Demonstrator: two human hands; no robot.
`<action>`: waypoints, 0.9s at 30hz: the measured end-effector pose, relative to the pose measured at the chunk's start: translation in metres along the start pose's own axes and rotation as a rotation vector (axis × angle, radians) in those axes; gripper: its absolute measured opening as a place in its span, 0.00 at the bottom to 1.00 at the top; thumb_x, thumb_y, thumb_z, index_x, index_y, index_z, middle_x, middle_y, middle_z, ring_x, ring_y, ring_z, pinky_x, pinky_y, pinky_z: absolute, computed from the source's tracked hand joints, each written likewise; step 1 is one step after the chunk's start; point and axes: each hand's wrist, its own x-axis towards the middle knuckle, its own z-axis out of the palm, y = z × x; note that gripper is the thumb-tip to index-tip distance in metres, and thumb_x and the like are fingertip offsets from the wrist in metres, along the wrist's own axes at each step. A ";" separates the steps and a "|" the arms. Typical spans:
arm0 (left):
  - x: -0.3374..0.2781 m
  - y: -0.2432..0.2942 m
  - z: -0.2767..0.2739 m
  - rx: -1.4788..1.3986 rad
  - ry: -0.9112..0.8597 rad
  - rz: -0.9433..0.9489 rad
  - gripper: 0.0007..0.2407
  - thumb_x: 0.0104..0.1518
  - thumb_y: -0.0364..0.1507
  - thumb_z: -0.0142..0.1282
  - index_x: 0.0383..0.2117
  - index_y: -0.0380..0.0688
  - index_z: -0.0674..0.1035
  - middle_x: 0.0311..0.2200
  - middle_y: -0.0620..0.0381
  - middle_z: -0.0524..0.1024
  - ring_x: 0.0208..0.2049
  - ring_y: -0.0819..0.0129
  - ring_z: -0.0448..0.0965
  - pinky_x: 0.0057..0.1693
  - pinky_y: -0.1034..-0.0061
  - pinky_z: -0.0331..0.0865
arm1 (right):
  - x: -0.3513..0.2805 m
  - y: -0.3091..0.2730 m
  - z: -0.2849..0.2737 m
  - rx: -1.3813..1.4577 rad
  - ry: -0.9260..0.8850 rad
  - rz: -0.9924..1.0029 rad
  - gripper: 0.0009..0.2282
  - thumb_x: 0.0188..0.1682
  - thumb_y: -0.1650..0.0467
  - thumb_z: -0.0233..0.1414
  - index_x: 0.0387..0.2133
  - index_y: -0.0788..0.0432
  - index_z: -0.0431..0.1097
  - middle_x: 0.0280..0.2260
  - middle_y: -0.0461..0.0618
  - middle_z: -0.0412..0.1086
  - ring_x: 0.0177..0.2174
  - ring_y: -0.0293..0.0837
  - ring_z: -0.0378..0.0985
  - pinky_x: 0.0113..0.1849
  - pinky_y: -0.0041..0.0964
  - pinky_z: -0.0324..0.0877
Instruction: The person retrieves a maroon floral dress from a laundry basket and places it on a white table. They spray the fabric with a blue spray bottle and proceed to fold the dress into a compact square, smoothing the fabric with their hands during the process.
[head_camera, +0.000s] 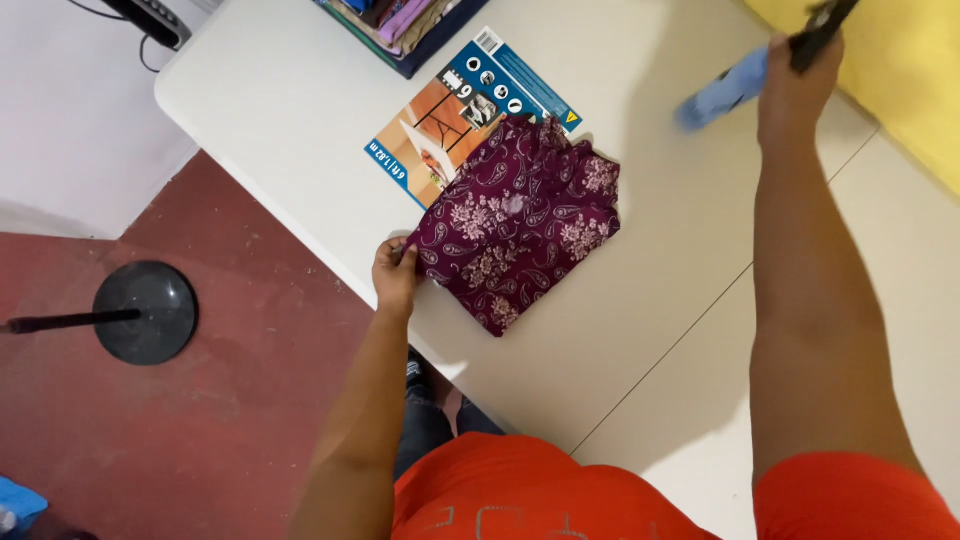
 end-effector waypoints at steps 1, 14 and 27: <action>0.005 -0.005 -0.001 -0.051 -0.015 0.035 0.04 0.66 0.23 0.49 0.43 0.42 0.74 0.36 0.54 0.77 0.29 0.71 0.75 0.37 0.78 0.77 | -0.013 -0.011 -0.001 0.067 -0.026 -0.122 0.13 0.59 0.77 0.52 0.54 0.65 0.60 0.45 0.61 0.67 0.44 0.53 0.71 0.45 0.48 0.68; 0.035 -0.036 -0.009 -0.003 0.002 0.004 0.08 0.68 0.30 0.43 0.47 0.57 0.76 0.40 0.55 0.76 0.31 0.66 0.82 0.33 0.78 0.83 | -0.257 -0.155 0.016 0.650 -0.487 0.846 0.19 0.47 0.70 0.61 0.47 0.66 0.65 0.26 0.62 0.70 0.15 0.58 0.78 0.16 0.49 0.75; 0.079 -0.063 -0.001 0.498 -0.067 0.209 0.24 0.55 0.43 0.64 0.59 0.59 0.74 0.50 0.52 0.77 0.50 0.56 0.79 0.50 0.66 0.78 | -0.293 -0.297 0.052 0.109 -1.094 0.686 0.37 0.40 0.61 0.63 0.64 0.61 0.60 0.53 0.73 0.68 0.52 0.68 0.73 0.54 0.59 0.69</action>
